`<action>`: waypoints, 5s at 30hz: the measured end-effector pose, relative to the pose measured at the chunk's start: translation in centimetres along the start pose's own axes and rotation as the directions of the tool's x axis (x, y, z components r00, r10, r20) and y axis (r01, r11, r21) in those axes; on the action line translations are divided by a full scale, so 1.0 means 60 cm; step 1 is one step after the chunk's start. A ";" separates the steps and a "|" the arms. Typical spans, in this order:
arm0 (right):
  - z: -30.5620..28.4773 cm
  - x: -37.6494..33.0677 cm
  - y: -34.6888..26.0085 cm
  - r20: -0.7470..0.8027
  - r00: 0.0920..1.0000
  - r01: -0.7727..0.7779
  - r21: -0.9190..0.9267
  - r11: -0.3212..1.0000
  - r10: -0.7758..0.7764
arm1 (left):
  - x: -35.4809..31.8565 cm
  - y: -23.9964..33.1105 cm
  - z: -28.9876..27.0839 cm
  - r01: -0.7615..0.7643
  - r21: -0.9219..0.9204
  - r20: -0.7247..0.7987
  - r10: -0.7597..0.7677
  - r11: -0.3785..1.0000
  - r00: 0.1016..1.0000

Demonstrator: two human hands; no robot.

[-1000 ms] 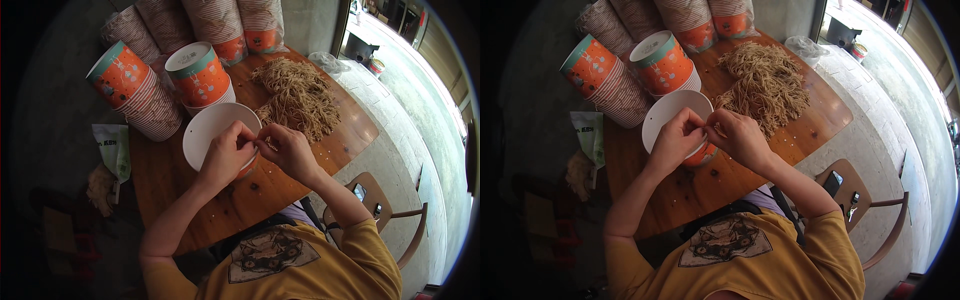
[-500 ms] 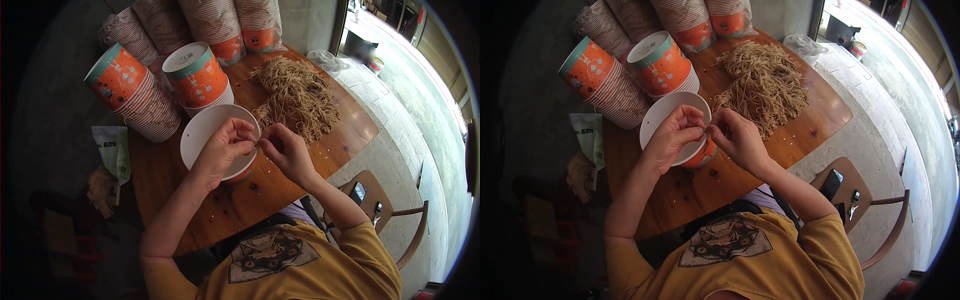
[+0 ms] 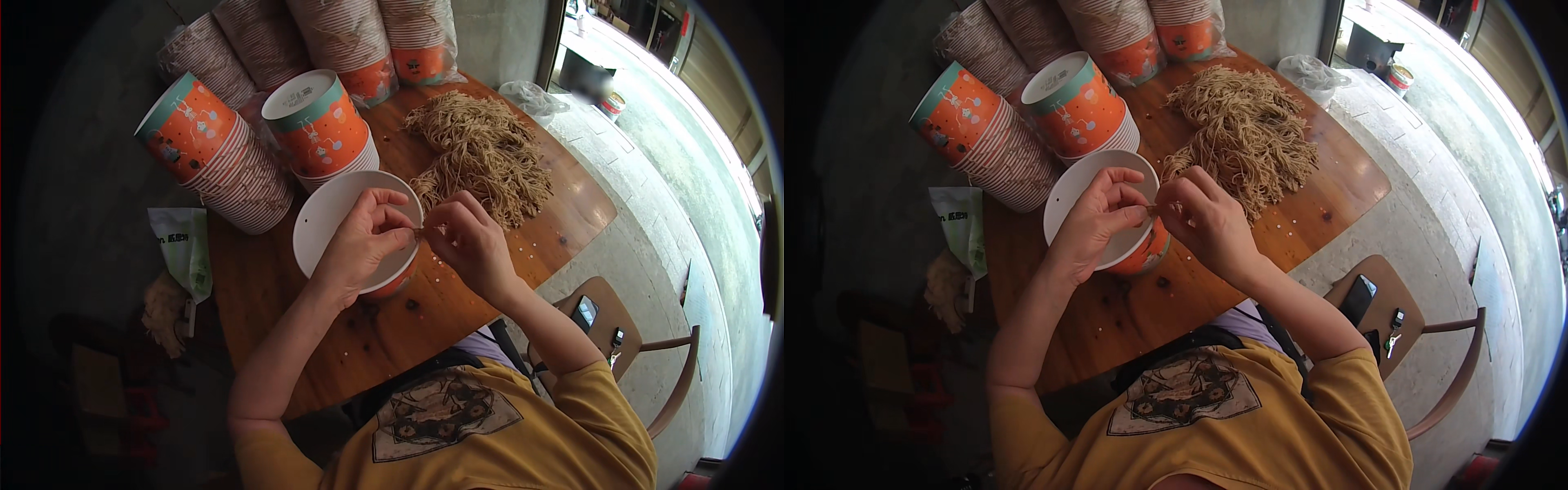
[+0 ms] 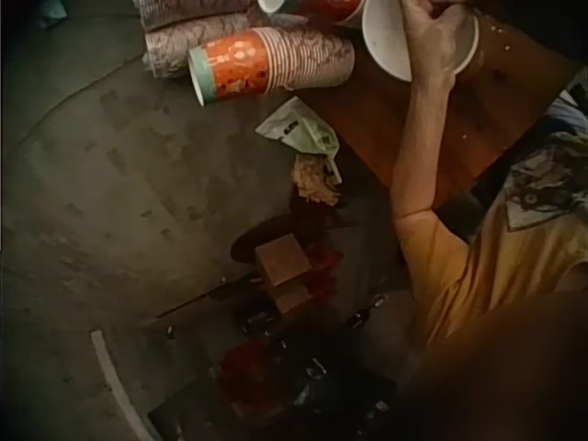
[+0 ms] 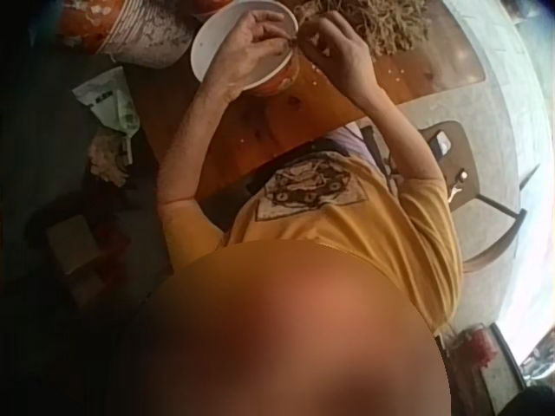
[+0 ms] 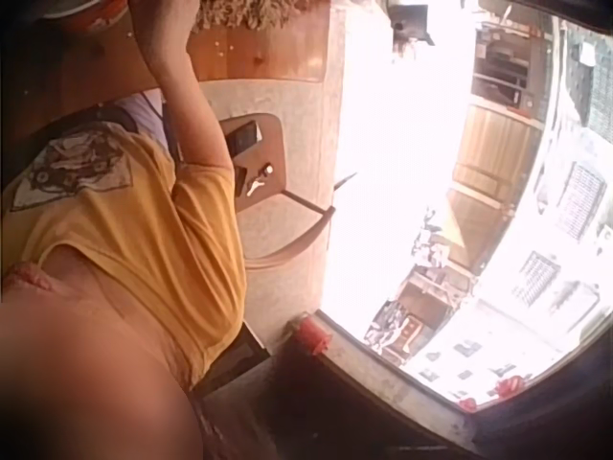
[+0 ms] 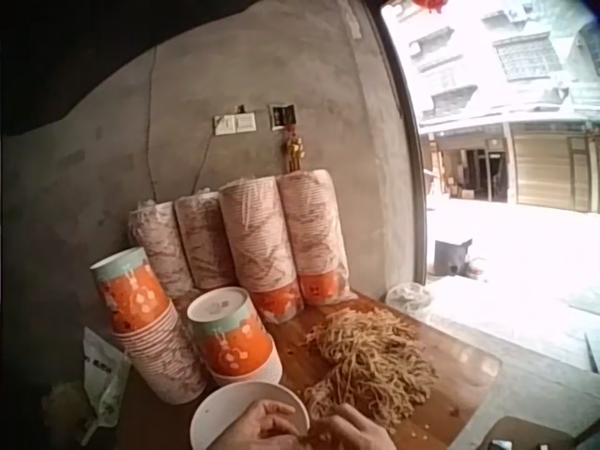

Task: Manually attaching fiber string handles to pre-printed paper buckets or food containers.

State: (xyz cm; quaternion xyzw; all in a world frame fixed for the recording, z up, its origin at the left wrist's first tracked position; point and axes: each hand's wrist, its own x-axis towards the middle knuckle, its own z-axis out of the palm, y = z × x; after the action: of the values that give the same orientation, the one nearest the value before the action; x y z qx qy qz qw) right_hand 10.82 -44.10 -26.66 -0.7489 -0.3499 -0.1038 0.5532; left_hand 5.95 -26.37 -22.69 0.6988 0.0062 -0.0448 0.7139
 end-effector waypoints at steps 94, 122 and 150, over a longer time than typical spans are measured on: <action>-0.027 -0.023 0.027 0.339 0.915 -0.364 0.459 0.810 0.219 | -0.002 -0.013 0.016 -0.247 0.681 -0.021 0.355 0.689 0.935; -0.039 0.002 -0.132 0.454 0.889 -0.368 0.627 0.687 0.061 | -0.102 -0.029 0.012 -0.295 0.931 0.137 0.541 0.216 0.830; -0.081 0.057 -0.056 0.168 0.954 0.180 0.339 0.923 -0.248 | -0.104 0.009 -0.164 -0.225 0.907 -0.172 0.801 0.356 0.573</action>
State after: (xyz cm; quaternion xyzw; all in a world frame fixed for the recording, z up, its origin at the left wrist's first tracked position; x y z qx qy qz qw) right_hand 12.33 -46.61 -20.45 -0.6128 -0.4978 -0.0271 0.6131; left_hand 0.33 -16.17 -21.93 0.8733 -0.0261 0.4246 0.2374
